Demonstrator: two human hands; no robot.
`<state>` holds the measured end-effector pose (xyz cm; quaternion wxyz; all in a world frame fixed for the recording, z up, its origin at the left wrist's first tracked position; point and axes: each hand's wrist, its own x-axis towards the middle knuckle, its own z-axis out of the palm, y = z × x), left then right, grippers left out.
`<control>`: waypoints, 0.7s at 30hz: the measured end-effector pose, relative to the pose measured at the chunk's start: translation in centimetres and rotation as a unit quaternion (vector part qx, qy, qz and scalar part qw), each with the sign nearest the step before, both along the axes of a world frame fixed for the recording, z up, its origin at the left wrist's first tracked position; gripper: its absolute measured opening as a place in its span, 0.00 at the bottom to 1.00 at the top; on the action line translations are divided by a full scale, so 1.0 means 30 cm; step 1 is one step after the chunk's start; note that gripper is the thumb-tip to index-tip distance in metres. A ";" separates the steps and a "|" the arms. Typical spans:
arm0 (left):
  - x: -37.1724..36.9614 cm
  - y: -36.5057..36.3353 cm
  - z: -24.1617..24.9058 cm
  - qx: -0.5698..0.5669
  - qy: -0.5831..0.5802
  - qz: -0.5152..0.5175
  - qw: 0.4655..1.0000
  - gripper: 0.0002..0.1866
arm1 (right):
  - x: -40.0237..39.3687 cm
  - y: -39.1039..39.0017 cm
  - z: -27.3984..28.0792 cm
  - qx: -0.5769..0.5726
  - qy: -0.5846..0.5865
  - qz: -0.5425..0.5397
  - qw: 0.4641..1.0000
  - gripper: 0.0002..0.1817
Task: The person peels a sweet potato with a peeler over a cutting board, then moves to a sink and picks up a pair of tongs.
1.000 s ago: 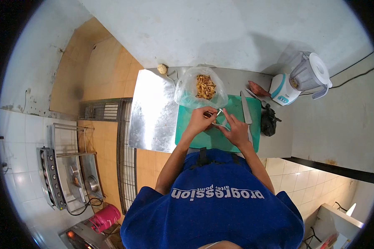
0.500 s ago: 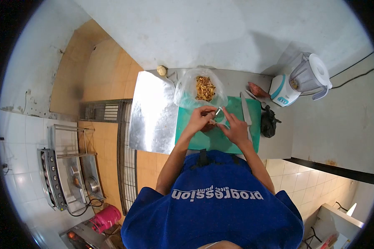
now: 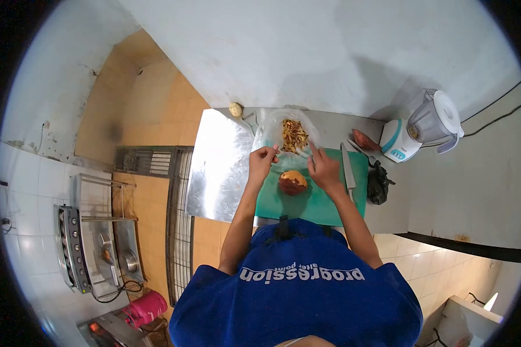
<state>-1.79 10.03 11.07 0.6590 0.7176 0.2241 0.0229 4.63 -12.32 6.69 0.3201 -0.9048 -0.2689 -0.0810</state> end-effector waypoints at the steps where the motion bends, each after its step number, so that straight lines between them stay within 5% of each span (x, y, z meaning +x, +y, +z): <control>1: -0.005 -0.010 -0.022 -0.006 -0.055 0.035 0.998 0.14 | 0.010 -0.024 -0.121 -0.093 0.000 0.021 0.995 0.32; 3: -0.021 -0.005 -0.029 -0.012 -0.114 0.071 0.991 0.14 | -0.007 -0.021 -0.134 -0.184 -0.006 0.043 0.982 0.33; 5: -0.042 0.004 -0.033 -0.009 -0.037 0.111 0.993 0.11 | -0.054 -0.002 0.006 -0.038 0.013 -0.049 0.998 0.32; 9: -0.058 -0.019 -0.104 -0.070 -0.037 0.152 0.985 0.11 | -0.070 -0.041 -0.030 -0.060 0.032 -0.044 0.997 0.32; 12: -0.041 -0.020 -0.134 -0.011 -0.144 0.147 0.979 0.13 | -0.040 -0.038 -0.048 -0.196 0.102 -0.023 0.975 0.35; 14: -0.070 -0.011 -0.148 -0.004 -0.064 0.094 0.993 0.16 | -0.099 -0.031 0.045 0.021 0.113 -0.073 0.991 0.34; 15: -0.068 -0.022 -0.145 -0.044 -0.076 0.107 0.990 0.18 | -0.094 -0.037 0.016 0.019 0.114 -0.067 0.991 0.34; 17: -0.066 -0.048 -0.145 -0.049 -0.079 0.093 0.991 0.17 | -0.067 -0.061 -0.084 -0.168 0.073 -0.009 0.983 0.35; 21: -0.064 -0.098 -0.145 0.044 -0.105 0.024 0.993 0.10 | -0.077 -0.061 -0.075 -0.137 0.071 -0.026 0.988 0.35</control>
